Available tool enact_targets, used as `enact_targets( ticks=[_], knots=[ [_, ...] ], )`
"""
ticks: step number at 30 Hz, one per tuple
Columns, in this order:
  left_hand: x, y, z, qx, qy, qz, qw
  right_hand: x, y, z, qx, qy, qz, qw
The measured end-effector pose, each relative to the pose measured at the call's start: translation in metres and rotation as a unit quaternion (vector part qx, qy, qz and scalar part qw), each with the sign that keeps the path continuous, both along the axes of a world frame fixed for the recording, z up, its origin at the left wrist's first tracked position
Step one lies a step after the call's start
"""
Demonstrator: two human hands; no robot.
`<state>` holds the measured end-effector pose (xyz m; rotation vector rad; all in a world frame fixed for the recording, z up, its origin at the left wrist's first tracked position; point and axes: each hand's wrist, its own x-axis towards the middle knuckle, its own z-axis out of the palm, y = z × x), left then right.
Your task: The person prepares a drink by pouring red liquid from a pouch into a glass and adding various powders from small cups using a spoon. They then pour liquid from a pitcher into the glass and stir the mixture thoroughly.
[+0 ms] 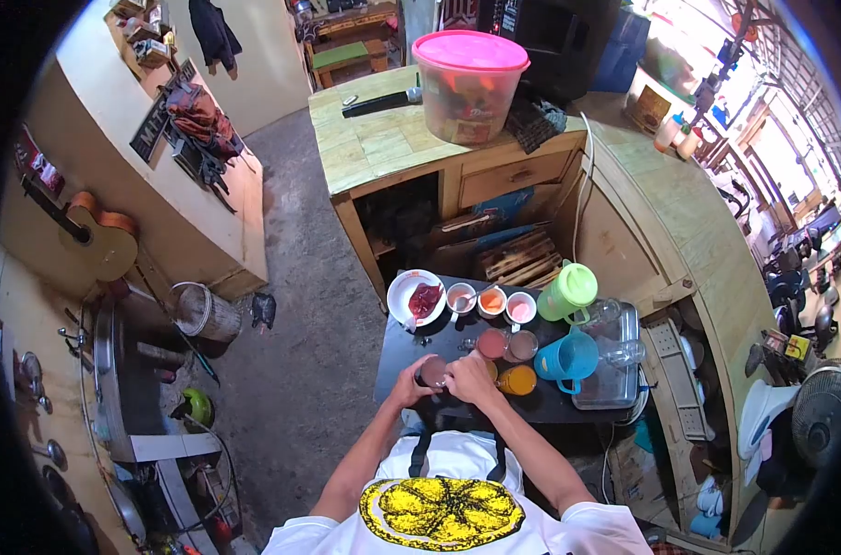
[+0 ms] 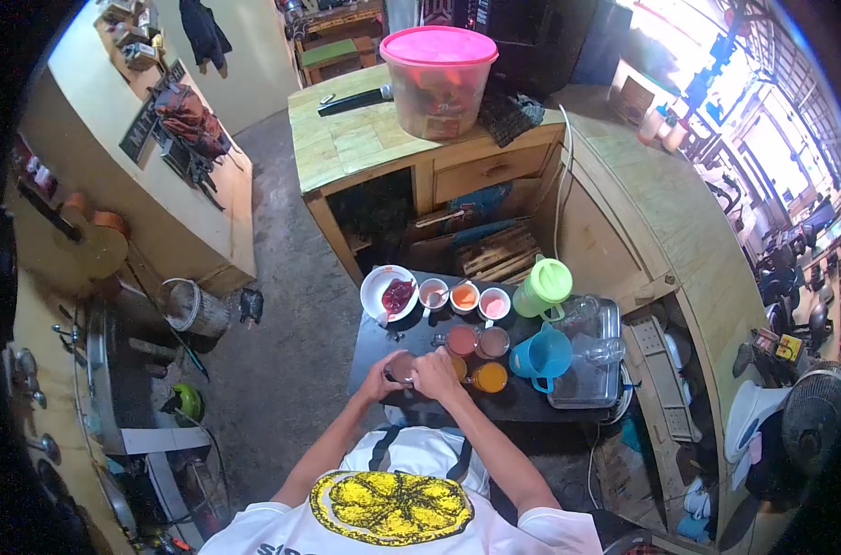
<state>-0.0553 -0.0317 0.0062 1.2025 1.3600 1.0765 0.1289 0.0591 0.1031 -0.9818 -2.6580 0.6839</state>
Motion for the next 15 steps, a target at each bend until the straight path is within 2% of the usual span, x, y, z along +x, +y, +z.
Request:
enact_targets(
  ticks=[2,5,8,11,14,15],
  knots=[
    [0.000,-0.002,0.005,-0.011,-0.002,0.001,1.000,-0.002,-0.001,-0.002,-0.061,0.035,0.011,0.998],
    [0.000,0.001,0.008,-0.023,-0.008,-0.003,1.000,-0.006,-0.003,0.011,0.029,0.086,-0.067,0.994],
    [0.001,0.000,-0.008,-0.021,-0.047,0.001,0.999,-0.004,-0.001,0.009,0.081,0.041,-0.049,0.995],
    [0.000,0.000,-0.006,-0.022,-0.050,0.002,0.999,-0.001,-0.002,-0.006,-0.012,-0.002,-0.018,1.000],
    [0.003,0.000,-0.001,-0.032,-0.051,0.012,0.998,-0.001,0.001,0.006,-0.123,0.052,-0.037,0.990],
    [0.003,-0.001,-0.002,-0.037,-0.053,0.014,0.998,-0.001,0.004,0.008,-0.072,0.054,-0.045,0.995]
  ],
)
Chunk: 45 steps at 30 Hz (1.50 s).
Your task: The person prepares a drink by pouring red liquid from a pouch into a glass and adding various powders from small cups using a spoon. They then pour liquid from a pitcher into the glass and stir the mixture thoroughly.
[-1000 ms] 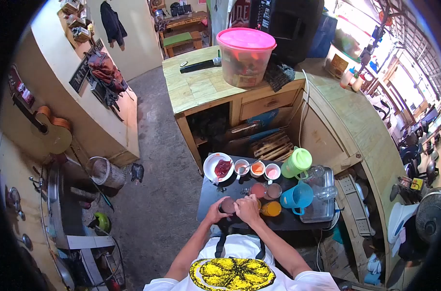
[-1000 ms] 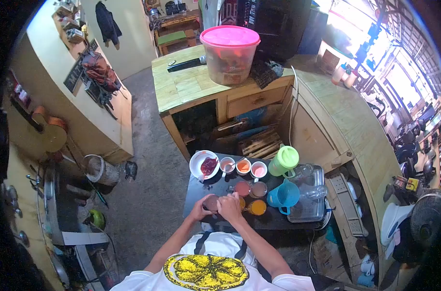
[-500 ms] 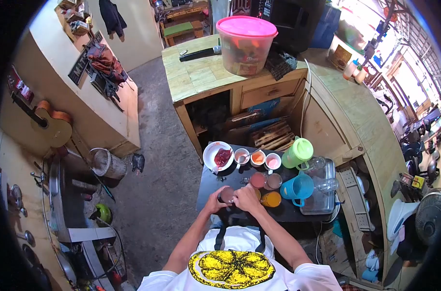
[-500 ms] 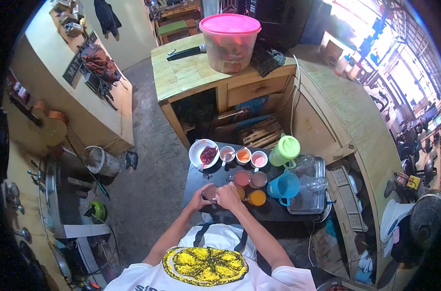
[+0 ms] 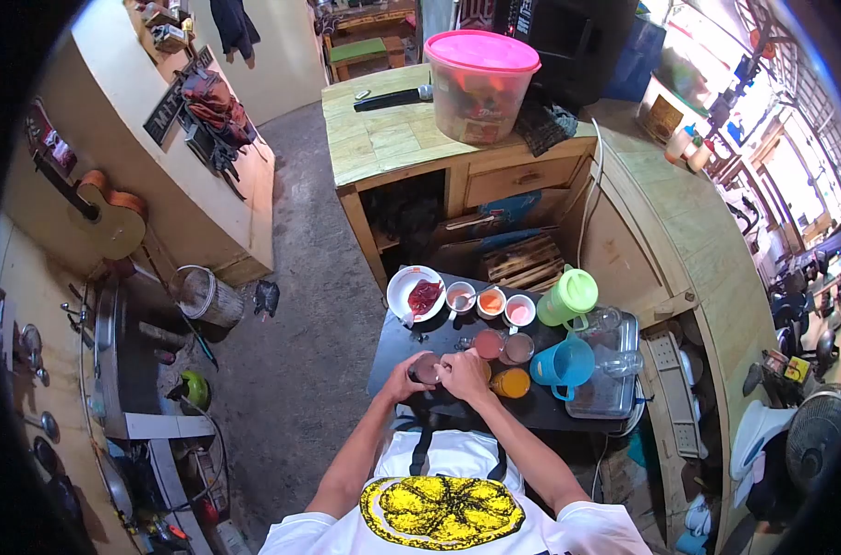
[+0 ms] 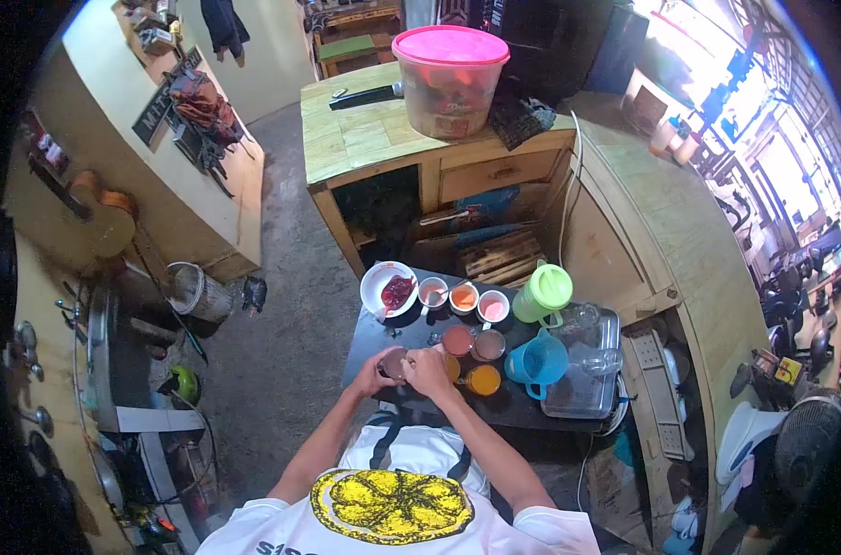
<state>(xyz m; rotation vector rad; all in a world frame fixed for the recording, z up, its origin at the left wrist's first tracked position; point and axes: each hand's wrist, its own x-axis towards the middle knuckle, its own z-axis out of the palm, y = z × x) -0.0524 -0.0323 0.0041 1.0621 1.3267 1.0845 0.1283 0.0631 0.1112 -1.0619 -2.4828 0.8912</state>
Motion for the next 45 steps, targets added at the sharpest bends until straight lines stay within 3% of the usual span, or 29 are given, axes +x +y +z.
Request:
enact_targets(
  ticks=[2,5,8,11,14,17,20,23,26,29,32,35,38,41,45],
  knots=[
    [-0.002,0.001,-0.002,0.001,0.001,-0.001,1.000,0.001,0.006,0.003,0.101,0.000,-0.023,0.995],
    [-0.001,0.000,0.002,0.006,0.007,-0.008,1.000,0.005,0.013,-0.003,0.133,-0.038,0.022,0.990],
    [0.000,0.004,0.013,0.007,0.021,-0.005,1.000,0.008,0.011,-0.016,0.113,-0.057,0.086,0.988],
    [0.001,0.001,0.014,0.006,0.038,-0.001,0.999,0.006,0.014,-0.008,0.010,-0.020,0.108,0.994],
    [0.001,0.004,0.017,-0.011,0.048,-0.002,0.999,0.006,0.015,-0.006,0.101,0.035,0.067,0.992],
    [0.001,0.004,0.019,-0.005,0.025,-0.003,1.000,0.006,0.015,-0.011,0.115,-0.036,0.099,0.988],
    [0.001,0.003,0.019,0.006,0.004,-0.003,1.000,0.004,0.011,-0.010,0.049,-0.007,0.123,0.991],
    [-0.001,0.004,0.017,0.003,0.052,-0.004,0.999,-0.001,0.011,-0.012,0.066,0.083,0.068,0.992],
    [-0.002,0.005,0.016,-0.005,0.081,-0.012,0.997,-0.004,0.015,-0.010,0.121,0.053,0.045,0.990],
    [-0.008,0.008,0.028,-0.025,0.092,-0.039,0.995,-0.004,0.014,-0.019,0.088,-0.044,0.095,0.991],
    [-0.014,0.018,0.026,-0.009,0.093,-0.058,0.994,-0.007,0.021,-0.010,-0.023,0.009,0.085,0.996],
    [-0.017,0.015,0.010,0.005,0.066,-0.059,0.996,-0.009,0.024,-0.006,0.075,0.050,0.009,0.996],
    [-0.015,0.015,0.010,0.001,0.037,-0.061,0.997,-0.005,0.018,-0.003,0.113,-0.012,0.030,0.993],
    [-0.016,0.017,0.018,0.004,0.050,-0.064,0.997,-0.003,0.009,-0.009,0.035,-0.028,0.072,0.996],
    [-0.015,0.016,0.015,0.007,0.080,-0.043,0.996,-0.010,0.004,0.001,0.047,0.067,-0.020,0.996]
  ],
)
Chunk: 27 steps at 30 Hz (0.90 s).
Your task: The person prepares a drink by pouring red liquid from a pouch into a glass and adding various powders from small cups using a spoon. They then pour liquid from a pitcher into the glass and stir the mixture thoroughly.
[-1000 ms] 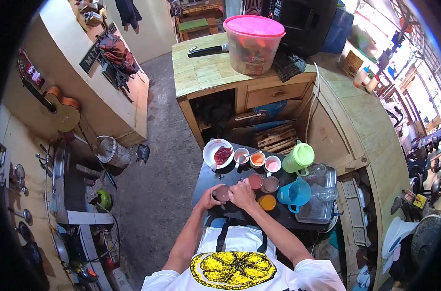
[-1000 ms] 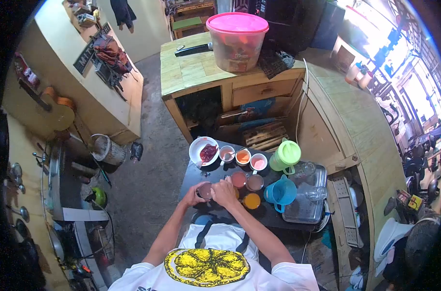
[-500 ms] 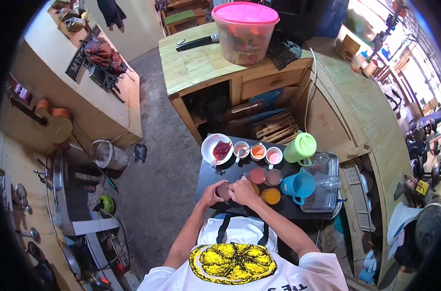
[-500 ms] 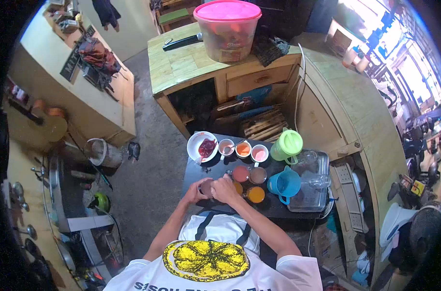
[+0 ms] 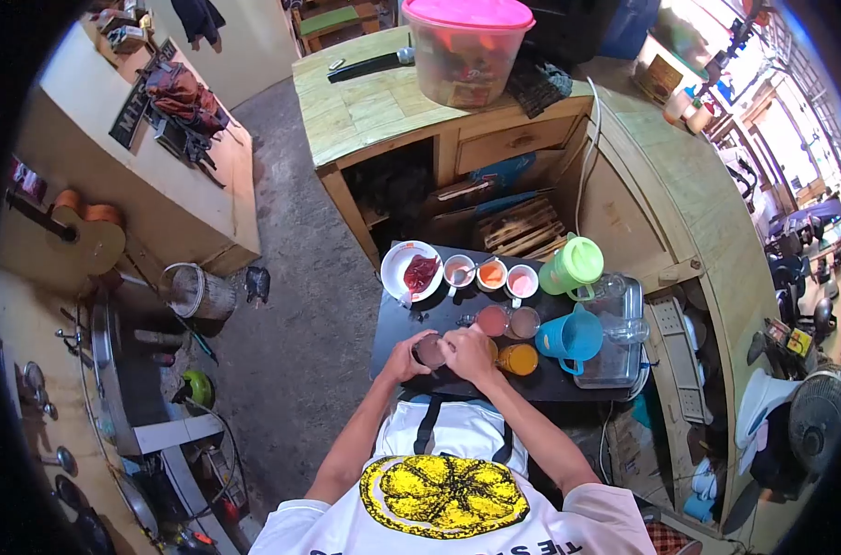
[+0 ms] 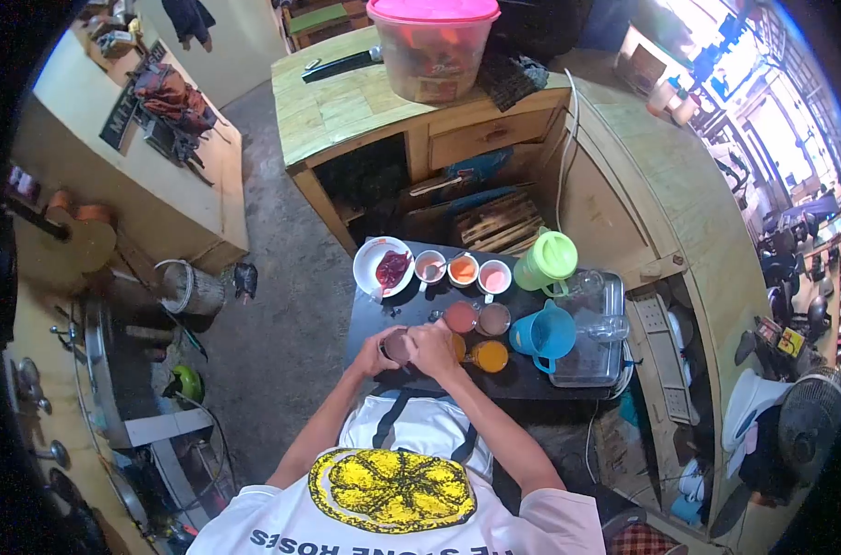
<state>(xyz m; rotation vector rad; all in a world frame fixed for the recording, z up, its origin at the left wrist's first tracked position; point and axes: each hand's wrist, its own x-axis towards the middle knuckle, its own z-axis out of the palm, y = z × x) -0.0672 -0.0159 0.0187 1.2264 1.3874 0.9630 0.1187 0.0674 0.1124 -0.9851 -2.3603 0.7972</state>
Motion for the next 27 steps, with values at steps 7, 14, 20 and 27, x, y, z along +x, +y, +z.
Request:
enact_targets(
  ticks=[7,14,20,27],
  knots=[
    [0.010,-0.008,0.003,-0.011,-0.001,0.039,0.999,0.005,0.002,-0.008,0.042,-0.043,0.049,0.997],
    [0.013,-0.012,-0.005,-0.019,-0.032,0.046,0.998,0.006,-0.003,-0.014,0.065,-0.019,0.019,0.998],
    [0.017,-0.012,-0.004,0.010,-0.020,0.064,0.998,0.015,-0.015,-0.013,0.006,-0.049,0.037,0.998],
    [0.014,-0.011,0.001,-0.002,0.010,0.047,0.999,0.018,-0.005,-0.005,0.083,-0.056,0.002,0.995]
  ],
)
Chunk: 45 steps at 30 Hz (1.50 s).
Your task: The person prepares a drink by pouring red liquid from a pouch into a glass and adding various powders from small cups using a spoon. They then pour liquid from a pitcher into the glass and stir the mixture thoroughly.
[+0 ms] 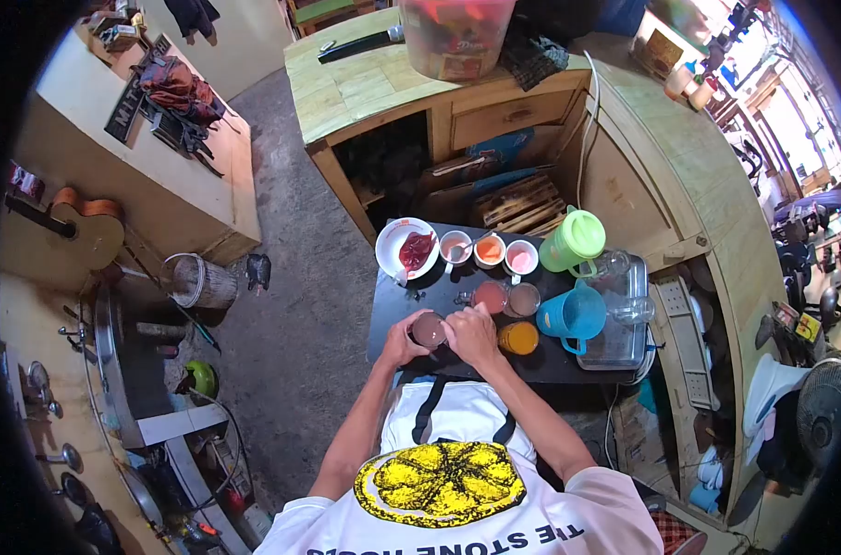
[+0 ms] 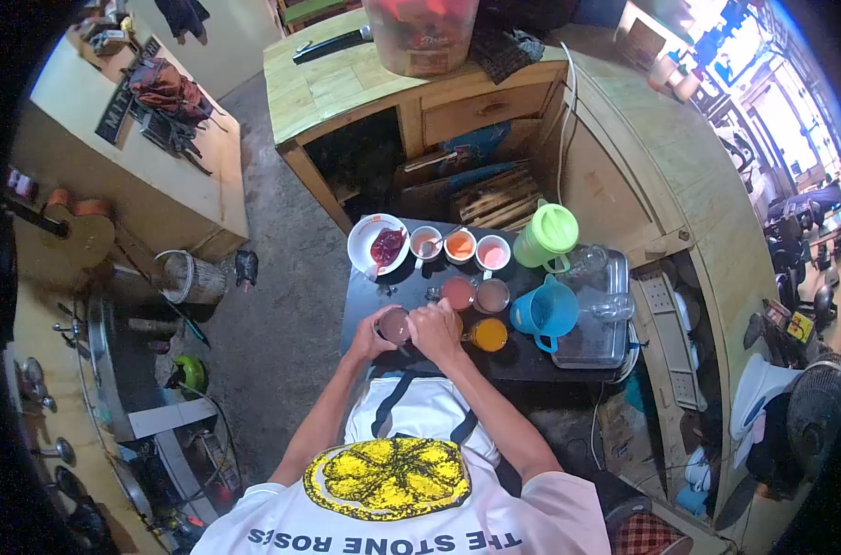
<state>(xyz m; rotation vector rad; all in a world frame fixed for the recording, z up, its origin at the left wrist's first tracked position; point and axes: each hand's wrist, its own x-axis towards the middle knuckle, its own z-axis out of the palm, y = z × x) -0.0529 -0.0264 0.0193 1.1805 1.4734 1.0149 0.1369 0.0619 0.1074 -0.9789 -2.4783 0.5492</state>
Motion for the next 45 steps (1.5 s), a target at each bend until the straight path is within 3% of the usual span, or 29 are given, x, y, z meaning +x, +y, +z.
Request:
enact_targets(
  ticks=[6,9,12,15,18,21,24,27,30,33,36,39,42,45],
  knots=[
    [-0.002,0.007,-0.003,-0.005,-0.074,-0.022,0.997,0.001,0.003,-0.004,-0.062,0.007,0.040,0.997],
    [-0.002,0.007,-0.003,-0.008,-0.063,-0.027,0.998,-0.002,0.006,-0.004,-0.026,0.066,0.008,0.997],
    [0.004,0.004,0.002,0.007,-0.035,-0.013,0.999,-0.001,0.010,-0.003,0.015,0.005,0.002,1.000],
    [0.010,0.000,-0.001,0.026,-0.037,0.008,0.999,-0.003,0.006,-0.002,-0.029,-0.075,0.036,0.996],
    [0.013,-0.002,-0.005,0.026,-0.048,0.022,0.998,-0.008,0.002,-0.012,-0.045,0.032,0.050,0.997],
    [0.012,-0.002,-0.007,0.026,-0.055,0.025,0.998,-0.011,0.003,-0.011,0.011,0.060,-0.007,0.998],
    [0.013,-0.001,-0.007,0.001,-0.065,0.023,0.998,-0.010,0.007,-0.010,0.025,-0.012,-0.015,1.000],
    [0.010,0.000,-0.008,0.004,-0.065,0.019,0.998,-0.009,0.009,-0.007,-0.026,-0.018,0.044,0.999],
    [0.011,-0.003,-0.012,0.003,-0.077,0.017,0.997,-0.013,0.006,-0.004,-0.036,0.070,0.016,0.997],
    [0.009,-0.002,-0.015,0.005,-0.074,0.016,0.997,-0.010,0.011,-0.002,0.010,0.059,-0.026,0.998],
    [0.010,-0.002,-0.016,0.029,-0.069,0.016,0.997,-0.005,0.010,0.002,-0.029,-0.041,0.004,0.999],
    [0.010,-0.002,-0.016,0.041,-0.073,0.017,0.996,-0.003,0.008,-0.011,-0.052,-0.019,0.095,0.994],
    [0.009,-0.002,-0.020,0.052,-0.065,0.008,0.996,-0.008,0.002,-0.012,-0.032,0.098,0.084,0.991],
    [0.008,-0.003,-0.023,0.042,-0.060,0.009,0.997,-0.008,0.009,-0.003,0.010,0.060,0.014,0.998]
  ],
)
